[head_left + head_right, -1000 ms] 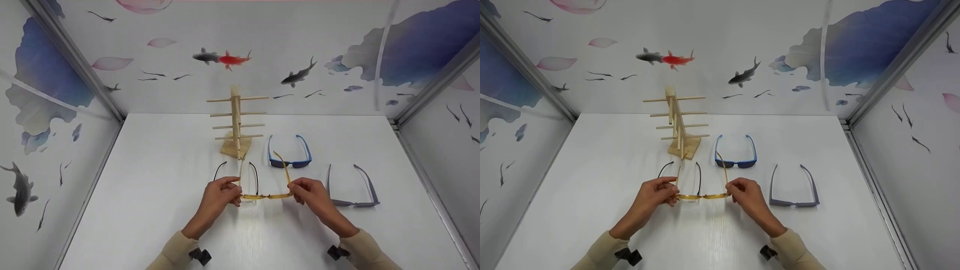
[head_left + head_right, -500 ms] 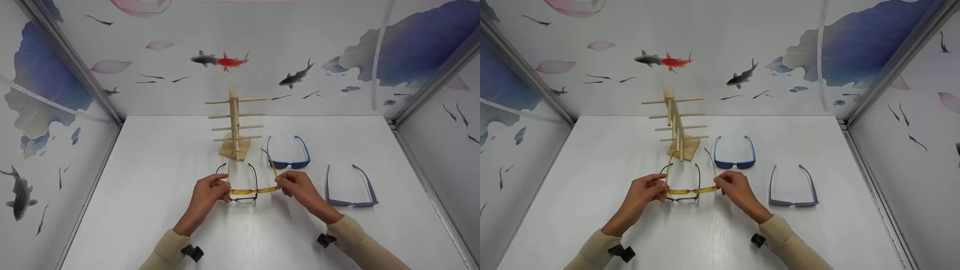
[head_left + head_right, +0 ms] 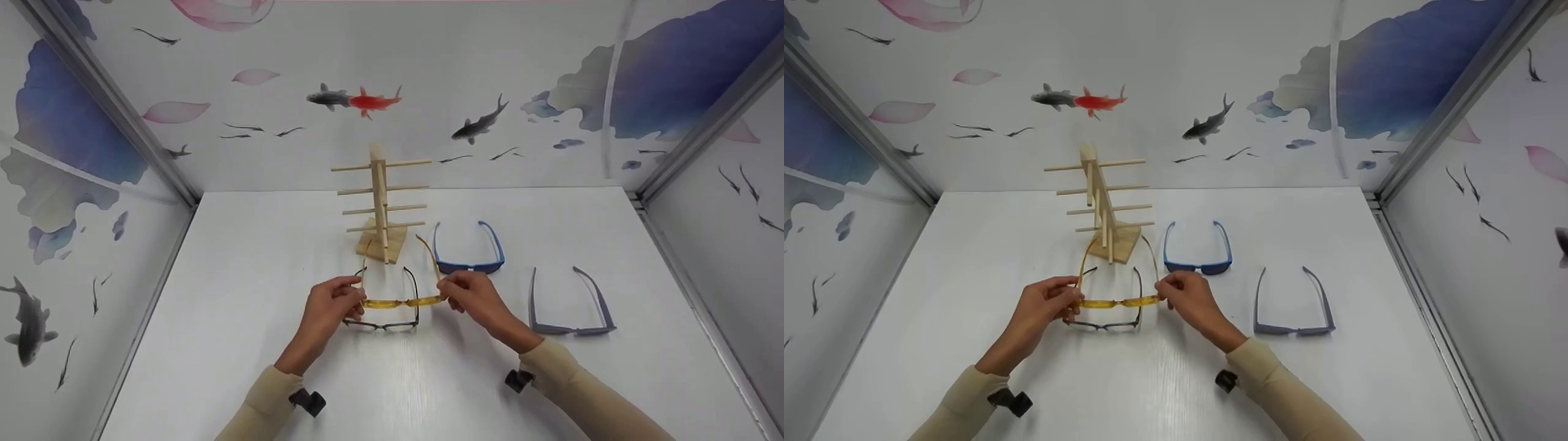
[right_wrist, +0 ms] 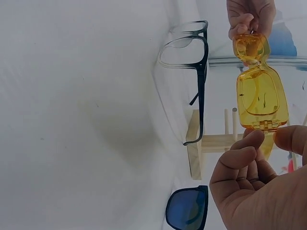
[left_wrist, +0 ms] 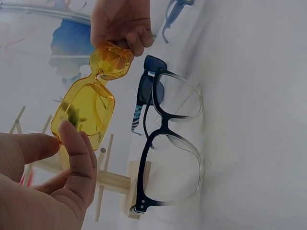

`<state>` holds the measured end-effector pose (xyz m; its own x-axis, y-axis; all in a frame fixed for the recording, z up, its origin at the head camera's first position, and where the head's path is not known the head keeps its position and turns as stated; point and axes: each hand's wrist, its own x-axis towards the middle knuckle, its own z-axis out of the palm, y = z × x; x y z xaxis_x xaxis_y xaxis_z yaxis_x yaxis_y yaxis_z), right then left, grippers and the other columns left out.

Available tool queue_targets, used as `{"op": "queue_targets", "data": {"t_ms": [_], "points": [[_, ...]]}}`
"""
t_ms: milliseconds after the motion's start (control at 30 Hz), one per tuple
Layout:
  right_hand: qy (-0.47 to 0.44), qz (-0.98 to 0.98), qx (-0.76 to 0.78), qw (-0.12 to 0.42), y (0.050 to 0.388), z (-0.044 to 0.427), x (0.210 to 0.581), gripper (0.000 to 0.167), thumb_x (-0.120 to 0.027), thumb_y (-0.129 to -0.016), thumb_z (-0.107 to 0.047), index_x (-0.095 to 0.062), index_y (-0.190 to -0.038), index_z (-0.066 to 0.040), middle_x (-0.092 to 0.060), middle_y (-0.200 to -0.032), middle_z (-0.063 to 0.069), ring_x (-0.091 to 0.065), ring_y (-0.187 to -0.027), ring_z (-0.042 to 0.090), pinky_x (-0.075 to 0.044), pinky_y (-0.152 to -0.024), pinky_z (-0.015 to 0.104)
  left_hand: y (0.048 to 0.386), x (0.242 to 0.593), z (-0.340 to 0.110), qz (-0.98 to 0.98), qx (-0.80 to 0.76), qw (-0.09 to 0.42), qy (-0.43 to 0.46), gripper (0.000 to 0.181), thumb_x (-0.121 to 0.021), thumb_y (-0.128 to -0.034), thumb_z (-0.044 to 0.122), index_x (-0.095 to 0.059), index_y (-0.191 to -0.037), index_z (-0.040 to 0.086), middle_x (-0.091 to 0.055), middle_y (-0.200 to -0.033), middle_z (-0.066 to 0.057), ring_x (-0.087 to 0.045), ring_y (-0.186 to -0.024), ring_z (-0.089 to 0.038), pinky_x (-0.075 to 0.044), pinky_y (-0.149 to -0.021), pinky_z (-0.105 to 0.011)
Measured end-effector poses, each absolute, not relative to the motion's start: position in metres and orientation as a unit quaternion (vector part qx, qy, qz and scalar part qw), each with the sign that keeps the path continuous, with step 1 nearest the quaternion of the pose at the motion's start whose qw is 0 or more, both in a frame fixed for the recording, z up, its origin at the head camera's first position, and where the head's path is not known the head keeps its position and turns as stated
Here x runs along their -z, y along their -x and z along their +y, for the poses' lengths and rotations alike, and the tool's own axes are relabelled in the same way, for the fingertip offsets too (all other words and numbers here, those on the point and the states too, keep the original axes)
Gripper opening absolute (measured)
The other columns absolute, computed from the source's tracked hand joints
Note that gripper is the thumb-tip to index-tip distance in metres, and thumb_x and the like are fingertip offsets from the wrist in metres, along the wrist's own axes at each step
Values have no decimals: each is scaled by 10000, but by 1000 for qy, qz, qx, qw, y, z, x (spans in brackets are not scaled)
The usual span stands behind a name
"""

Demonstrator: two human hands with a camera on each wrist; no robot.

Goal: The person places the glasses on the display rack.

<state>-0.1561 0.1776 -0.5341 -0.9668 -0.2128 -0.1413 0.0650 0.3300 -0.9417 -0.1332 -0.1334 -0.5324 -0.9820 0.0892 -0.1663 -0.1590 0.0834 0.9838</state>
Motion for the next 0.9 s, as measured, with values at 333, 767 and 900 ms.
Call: {"op": "queue_targets", "data": {"t_ms": [333,767,900], "points": [[37,799,589,116,166,172,534,269,-715,-1077,-234,-774,-1084,29,-716,-891,133,-598,-765,194,-505,-653,267,147,531,-138,758,-643,101,44,340,-732,-1040,120,-733,-1360,2,-806,-1035,-97,-725,-941,-327,-584,-700,-290],[33,791,598,126,185,168,534,245,-692,-1083,-232,-790,-1103,-8,-731,-945,149,-605,-802,197,-520,-684,253,162,528,-140,745,-657,99,56,340,-716,-1049,67,-717,-1374,-34,-791,-1123,-209,-774,-975,-231,-653,-926,-435],[37,791,598,125,191,167,533,253,-692,-1084,-242,-792,-1101,-9,-728,-919,93,-607,-803,188,-522,-682,254,165,527,-141,743,-659,98,55,343,-698,-1051,63,-710,-1378,-39,-791,-1133,-204,-775,-985,-243,-651,-935,-439]]}}
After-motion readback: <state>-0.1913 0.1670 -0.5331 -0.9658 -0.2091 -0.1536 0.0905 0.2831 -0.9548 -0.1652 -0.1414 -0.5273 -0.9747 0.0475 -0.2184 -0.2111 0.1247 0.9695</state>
